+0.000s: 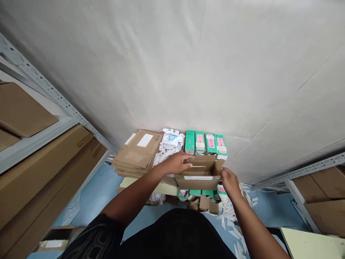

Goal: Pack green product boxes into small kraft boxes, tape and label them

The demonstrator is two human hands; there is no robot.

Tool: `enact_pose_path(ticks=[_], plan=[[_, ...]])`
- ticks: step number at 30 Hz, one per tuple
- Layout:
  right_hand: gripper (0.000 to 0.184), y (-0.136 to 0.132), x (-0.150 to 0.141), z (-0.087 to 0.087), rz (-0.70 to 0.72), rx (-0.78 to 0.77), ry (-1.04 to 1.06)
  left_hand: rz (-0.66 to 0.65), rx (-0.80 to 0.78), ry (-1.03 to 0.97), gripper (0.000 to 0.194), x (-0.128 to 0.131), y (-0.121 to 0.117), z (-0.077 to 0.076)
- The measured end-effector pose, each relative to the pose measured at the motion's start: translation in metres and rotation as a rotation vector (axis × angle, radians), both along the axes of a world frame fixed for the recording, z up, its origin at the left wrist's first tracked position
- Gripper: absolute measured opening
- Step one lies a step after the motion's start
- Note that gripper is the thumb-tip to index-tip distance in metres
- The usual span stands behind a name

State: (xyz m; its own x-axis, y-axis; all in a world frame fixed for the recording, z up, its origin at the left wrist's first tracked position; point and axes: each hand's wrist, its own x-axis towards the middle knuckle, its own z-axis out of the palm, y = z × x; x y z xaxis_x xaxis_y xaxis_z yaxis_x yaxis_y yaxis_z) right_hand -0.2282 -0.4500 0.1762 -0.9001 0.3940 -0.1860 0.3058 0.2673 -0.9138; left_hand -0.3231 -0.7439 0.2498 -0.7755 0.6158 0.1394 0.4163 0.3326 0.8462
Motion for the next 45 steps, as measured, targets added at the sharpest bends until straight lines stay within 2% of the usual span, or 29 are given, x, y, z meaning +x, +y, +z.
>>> enact_pose_path(ticks=[3,6,8,10,13,16,22,26,31,35,39,45], plan=[[0.036,0.006,0.0,-0.002,0.014,-0.026,0.003,0.07,0.014,0.016,0.039,0.002,-0.008,-0.014],[0.035,0.014,0.0,-0.003,-0.002,-0.035,0.005,0.253,0.065,0.048,0.039,0.006,-0.024,-0.026],[0.034,0.019,0.0,-0.001,-0.024,-0.04,0.014,0.391,0.089,-0.015,0.045,0.01,-0.032,-0.037],[0.033,0.021,0.0,0.001,-0.04,-0.063,0.036,0.446,0.118,-0.155,0.05,0.015,-0.037,-0.049],[0.03,0.018,0.001,0.005,-0.064,-0.111,0.073,0.38,0.175,-0.346,0.052,0.023,-0.038,-0.066],[0.03,0.011,0.005,0.006,-0.093,-0.096,0.095,0.308,0.226,-0.46,0.055,0.03,-0.035,-0.074],[0.038,-0.001,0.031,0.005,-0.172,0.064,0.081,0.297,0.265,-0.528,0.058,0.03,-0.023,-0.07],[0.041,-0.001,0.055,0.015,-0.281,0.102,0.089,0.236,0.226,-0.526,0.057,0.029,-0.005,-0.063],[0.044,0.017,0.095,0.027,-0.388,-0.005,0.089,0.144,0.193,-0.481,0.057,0.038,0.033,-0.054],[0.052,0.051,0.139,0.022,-0.428,-0.098,0.098,0.068,0.126,-0.423,0.056,0.06,0.08,-0.043],[0.053,0.097,0.195,0.014,-0.517,-0.101,0.109,-0.007,0.083,-0.395,0.058,0.097,0.142,-0.037],[0.05,0.174,0.3,0.002,-0.6,-0.101,0.085,-0.125,0.039,-0.433,0.057,0.167,0.252,-0.048]])
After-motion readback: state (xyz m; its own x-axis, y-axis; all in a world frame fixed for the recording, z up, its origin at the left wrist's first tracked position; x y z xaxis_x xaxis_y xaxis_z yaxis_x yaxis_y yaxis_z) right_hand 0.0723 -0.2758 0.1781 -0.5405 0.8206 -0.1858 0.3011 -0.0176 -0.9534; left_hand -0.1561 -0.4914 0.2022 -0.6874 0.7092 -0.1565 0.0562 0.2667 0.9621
